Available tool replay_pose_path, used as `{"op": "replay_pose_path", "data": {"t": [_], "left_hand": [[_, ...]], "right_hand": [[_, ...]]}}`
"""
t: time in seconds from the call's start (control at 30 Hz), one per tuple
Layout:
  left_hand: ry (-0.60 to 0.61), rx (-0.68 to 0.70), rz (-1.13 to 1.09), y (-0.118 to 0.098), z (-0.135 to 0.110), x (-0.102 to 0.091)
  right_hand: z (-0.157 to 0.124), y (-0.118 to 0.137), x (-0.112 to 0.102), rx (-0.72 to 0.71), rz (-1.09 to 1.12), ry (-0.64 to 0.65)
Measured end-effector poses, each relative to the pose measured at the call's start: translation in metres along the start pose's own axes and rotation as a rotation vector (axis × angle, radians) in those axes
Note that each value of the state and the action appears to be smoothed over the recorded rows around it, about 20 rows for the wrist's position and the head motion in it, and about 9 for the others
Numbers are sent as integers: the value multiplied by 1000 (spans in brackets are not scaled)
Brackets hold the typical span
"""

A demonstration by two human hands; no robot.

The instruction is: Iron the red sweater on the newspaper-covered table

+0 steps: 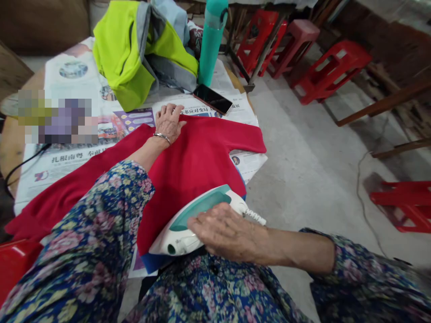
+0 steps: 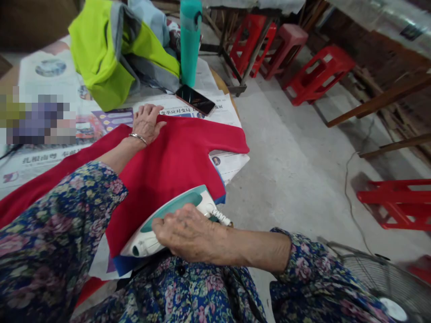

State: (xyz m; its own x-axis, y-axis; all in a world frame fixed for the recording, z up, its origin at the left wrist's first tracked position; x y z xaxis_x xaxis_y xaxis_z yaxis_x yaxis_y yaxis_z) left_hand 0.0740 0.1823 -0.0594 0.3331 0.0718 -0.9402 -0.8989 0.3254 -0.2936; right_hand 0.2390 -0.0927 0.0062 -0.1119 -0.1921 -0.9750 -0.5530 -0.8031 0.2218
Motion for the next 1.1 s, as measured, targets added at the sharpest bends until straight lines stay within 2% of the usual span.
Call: {"op": "replay_pose_path", "data": {"t": [0.1, 0.2, 0.27, 0.37, 0.47, 0.53, 0.63, 0.77, 0.93, 1.1], "left_hand": [[13, 61, 27, 2, -45, -4], [108, 32, 88, 5, -121, -1], [169, -23, 119, 7, -180, 3], [91, -152, 156, 14, -254, 0], [0, -294, 146, 29, -294, -5], [-23, -330, 130, 40, -302, -7], [-31, -290, 99, 56, -296, -9], [10, -227, 78, 74, -282, -11], [33, -209, 90, 81, -274, -12], [15, -221, 98, 81, -271, -9]], "right_hand": [[-7, -24, -14, 159, 104, 89], [-17, -59, -33, 407, 73, 31], [-20, -77, -43, 509, 0, -25], [-12, -89, -51, 557, -96, -109], [12, -84, -51, 534, -139, -130], [34, -72, -46, 483, -148, -81], [65, -44, -33, 341, -149, 33], [82, 1, -16, 72, -164, 159], [64, 37, -8, -104, -216, 261], [28, 41, 0, -273, -110, 249]]}}
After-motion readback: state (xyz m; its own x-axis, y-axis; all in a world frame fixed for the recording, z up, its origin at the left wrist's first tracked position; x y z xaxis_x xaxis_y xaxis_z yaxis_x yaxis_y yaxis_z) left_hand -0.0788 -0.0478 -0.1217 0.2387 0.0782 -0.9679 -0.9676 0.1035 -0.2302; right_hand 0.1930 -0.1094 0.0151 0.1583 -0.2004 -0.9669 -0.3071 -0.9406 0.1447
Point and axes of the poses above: each hand's wrist, its own z-axis towards the middle knuckle, its own x-axis out of the palm, y = z × x, the point moved 5 cm from there along z, towards the middle knuckle, and after that the axes turned 6 degrees about x, right-handed, at the moved point
